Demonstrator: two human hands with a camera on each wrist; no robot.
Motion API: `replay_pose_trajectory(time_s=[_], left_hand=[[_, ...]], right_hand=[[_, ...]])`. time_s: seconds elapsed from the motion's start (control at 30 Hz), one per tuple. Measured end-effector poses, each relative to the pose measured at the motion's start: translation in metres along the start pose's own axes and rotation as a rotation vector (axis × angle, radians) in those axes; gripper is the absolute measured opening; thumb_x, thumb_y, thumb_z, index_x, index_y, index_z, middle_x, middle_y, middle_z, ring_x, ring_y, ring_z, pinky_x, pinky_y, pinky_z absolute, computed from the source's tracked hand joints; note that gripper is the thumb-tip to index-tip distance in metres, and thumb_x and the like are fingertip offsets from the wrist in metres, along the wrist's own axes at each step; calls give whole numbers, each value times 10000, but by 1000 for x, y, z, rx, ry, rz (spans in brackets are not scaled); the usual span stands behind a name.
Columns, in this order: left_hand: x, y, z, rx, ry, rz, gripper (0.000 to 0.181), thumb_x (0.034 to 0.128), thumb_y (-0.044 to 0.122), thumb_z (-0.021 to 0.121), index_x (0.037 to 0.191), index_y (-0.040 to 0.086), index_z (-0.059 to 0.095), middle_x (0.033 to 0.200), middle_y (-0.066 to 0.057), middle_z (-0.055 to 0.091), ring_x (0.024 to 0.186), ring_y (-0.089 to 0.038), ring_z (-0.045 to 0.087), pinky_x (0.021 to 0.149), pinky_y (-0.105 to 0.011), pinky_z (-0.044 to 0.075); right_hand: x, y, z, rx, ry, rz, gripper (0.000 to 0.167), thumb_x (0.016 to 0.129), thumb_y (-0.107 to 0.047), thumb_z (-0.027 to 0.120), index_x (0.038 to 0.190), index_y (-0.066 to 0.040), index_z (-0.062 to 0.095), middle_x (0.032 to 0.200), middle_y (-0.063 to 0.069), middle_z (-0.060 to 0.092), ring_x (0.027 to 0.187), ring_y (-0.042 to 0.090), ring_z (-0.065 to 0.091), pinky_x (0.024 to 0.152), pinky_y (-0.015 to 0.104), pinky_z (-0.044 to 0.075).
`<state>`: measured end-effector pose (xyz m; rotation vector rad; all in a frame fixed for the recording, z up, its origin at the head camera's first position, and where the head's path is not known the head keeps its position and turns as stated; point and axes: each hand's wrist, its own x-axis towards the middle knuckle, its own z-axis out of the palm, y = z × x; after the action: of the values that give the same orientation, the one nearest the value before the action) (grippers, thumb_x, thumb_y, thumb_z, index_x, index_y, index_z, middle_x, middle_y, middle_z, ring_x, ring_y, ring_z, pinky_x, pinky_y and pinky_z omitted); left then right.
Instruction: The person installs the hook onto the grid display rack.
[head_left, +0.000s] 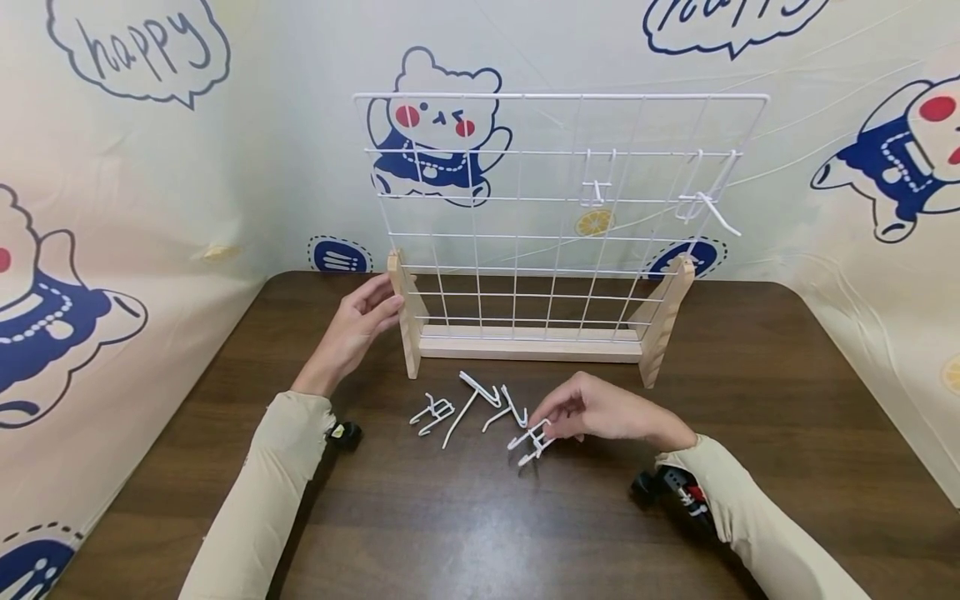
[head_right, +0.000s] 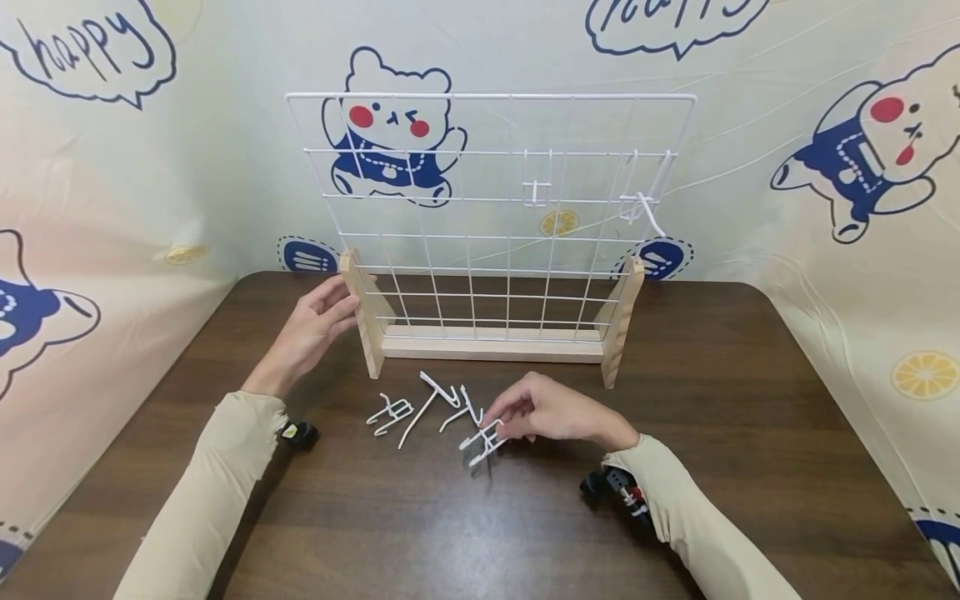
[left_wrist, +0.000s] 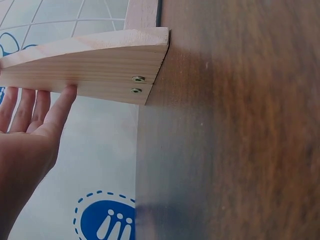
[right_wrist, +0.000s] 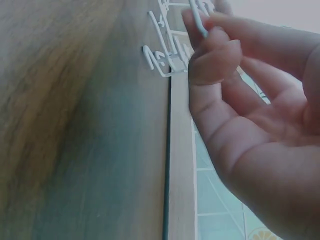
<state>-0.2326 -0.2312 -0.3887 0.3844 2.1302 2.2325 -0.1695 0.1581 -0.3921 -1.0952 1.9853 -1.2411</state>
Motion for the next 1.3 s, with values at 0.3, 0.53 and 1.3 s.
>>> replay_pose_trajectory(time_s=[0.3,0.53,1.3], left_hand=[[1,0,0,-29,-6,14,516,1008,119,594,1494,82,423,1461,-197,436,1295,-275,482,989,-277,512],[1,0,1,-34,-6,16,520,1005,117,598,1494,83,425,1459,-191,444,1291,-269,491,989,-280,513],[0,0,-1,-25,-12,9,534,1004,146,609,1498,86,417,1476,-182,441,1305,-286,482,1019,-318,497]], right_hand=[[1,-3,-2,226,142,39,96,961,-55,654,989,37,651,864,290,665,670,199,654,642,468,603],[1,-5,-2,302,201,50,134,960,-66,660,989,60,624,908,386,617,730,243,676,686,423,616],[-2,-23,-3,640,301,-120,67,982,20,584,1002,83,575,1078,282,688,1068,446,652,954,450,535]])
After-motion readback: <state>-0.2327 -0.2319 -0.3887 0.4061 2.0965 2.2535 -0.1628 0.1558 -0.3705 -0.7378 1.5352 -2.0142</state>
